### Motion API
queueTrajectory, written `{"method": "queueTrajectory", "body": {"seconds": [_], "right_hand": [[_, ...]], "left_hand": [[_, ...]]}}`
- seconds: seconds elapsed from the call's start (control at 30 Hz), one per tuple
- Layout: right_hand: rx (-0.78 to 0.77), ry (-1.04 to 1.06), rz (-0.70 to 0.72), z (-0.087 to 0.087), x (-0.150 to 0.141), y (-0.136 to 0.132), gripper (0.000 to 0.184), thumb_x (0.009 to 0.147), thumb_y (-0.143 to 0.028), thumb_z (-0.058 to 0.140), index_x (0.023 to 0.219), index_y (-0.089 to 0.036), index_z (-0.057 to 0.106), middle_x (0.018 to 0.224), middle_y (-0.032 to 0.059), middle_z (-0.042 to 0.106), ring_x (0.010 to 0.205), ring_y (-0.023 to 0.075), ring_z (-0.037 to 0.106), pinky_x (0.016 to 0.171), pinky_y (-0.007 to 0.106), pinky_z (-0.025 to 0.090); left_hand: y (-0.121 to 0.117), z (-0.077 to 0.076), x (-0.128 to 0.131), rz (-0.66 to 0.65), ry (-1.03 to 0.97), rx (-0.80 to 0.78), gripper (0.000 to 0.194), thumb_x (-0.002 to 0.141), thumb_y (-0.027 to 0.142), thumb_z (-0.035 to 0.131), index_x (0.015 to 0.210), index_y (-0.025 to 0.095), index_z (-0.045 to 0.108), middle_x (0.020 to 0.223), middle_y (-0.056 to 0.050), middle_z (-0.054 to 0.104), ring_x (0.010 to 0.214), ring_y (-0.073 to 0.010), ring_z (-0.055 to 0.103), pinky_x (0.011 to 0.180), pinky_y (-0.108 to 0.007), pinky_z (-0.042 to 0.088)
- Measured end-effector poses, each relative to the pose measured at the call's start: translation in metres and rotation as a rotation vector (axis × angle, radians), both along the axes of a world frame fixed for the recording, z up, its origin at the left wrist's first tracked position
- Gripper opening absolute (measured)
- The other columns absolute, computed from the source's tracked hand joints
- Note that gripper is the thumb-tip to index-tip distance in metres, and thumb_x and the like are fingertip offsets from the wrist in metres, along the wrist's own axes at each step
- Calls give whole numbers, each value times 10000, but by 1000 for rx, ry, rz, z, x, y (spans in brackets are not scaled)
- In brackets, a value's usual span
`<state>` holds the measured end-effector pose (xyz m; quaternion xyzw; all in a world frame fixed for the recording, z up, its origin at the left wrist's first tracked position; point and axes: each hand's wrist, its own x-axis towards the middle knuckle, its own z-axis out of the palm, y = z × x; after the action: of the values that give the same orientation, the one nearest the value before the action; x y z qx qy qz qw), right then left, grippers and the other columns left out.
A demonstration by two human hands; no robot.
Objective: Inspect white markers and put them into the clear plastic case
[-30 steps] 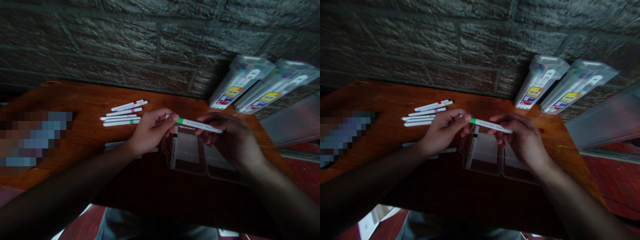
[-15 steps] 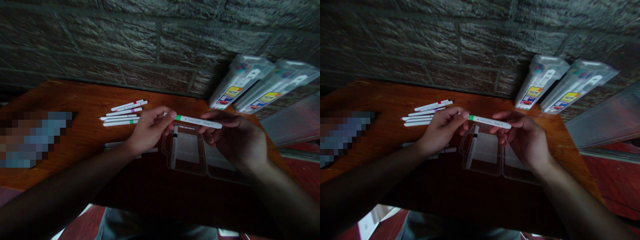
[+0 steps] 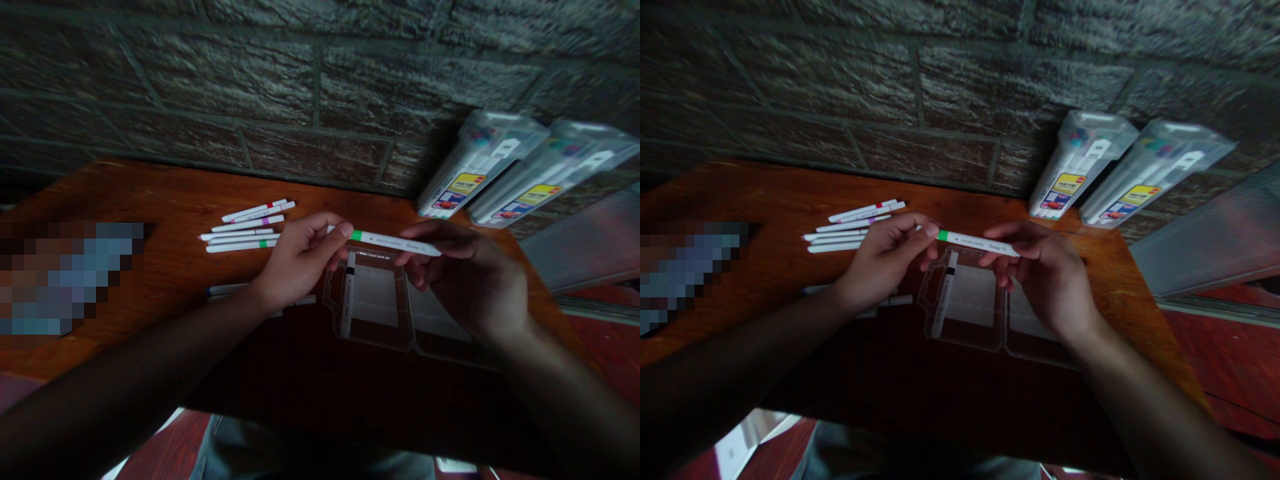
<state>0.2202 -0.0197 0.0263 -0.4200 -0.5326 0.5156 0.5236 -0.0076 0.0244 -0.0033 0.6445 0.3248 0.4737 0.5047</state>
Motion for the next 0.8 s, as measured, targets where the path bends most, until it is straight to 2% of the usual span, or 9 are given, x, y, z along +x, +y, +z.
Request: {"method": "queueTrajectory", "body": {"seconds": [0.1,0.2,0.27,0.4,0.6,0.8], "right_hand": [[216,-259,-90,-7,1,-4,161,945,-250,697,1055,-234,814,831,39,810,553,150,616,507,288,506],[518,-626,-143,-12,2,-9,237,935,-221,759,1162,-263,814,980,45,831,764,200,745,654,324,577],[641,-768,-131,-13,3,-11,300,937,-205,763,1219,-299,805,1011,33,837,806,218,769,693,342,590],[669,-813,-152,-13,3,-13,311,955,-234,761,1240,-351,798,989,11,847,736,222,770,641,355,596],[693,-803,-179,-13,3,-13,277,952,-231,780,1192,-367,807,1001,7,855,795,242,796,670,376,619],[707,-771,-144,-11,2,-11,300,946,-196,785,1215,-328,795,1039,11,849,850,217,794,712,349,618]], "left_hand": [[-1,1,0,6,5,3,226,1018,356,665,883,175,675,696,11,652,556,-80,570,524,-200,464],[-2,2,0,-7,20,9,279,1020,384,667,836,174,663,692,9,646,563,-79,567,535,-200,461],[-3,3,0,-17,24,19,307,1022,402,665,818,173,662,689,5,647,565,-81,563,537,-204,454],[-4,4,1,-12,30,37,331,1020,418,665,792,178,662,676,0,655,563,-90,565,527,-209,447],[-5,5,1,8,31,59,346,1021,425,663,778,179,650,665,3,651,552,-86,559,519,-201,445],[-6,5,1,15,-30,68,249,983,406,720,935,162,718,705,-2,687,536,-87,574,501,-204,453]]}}
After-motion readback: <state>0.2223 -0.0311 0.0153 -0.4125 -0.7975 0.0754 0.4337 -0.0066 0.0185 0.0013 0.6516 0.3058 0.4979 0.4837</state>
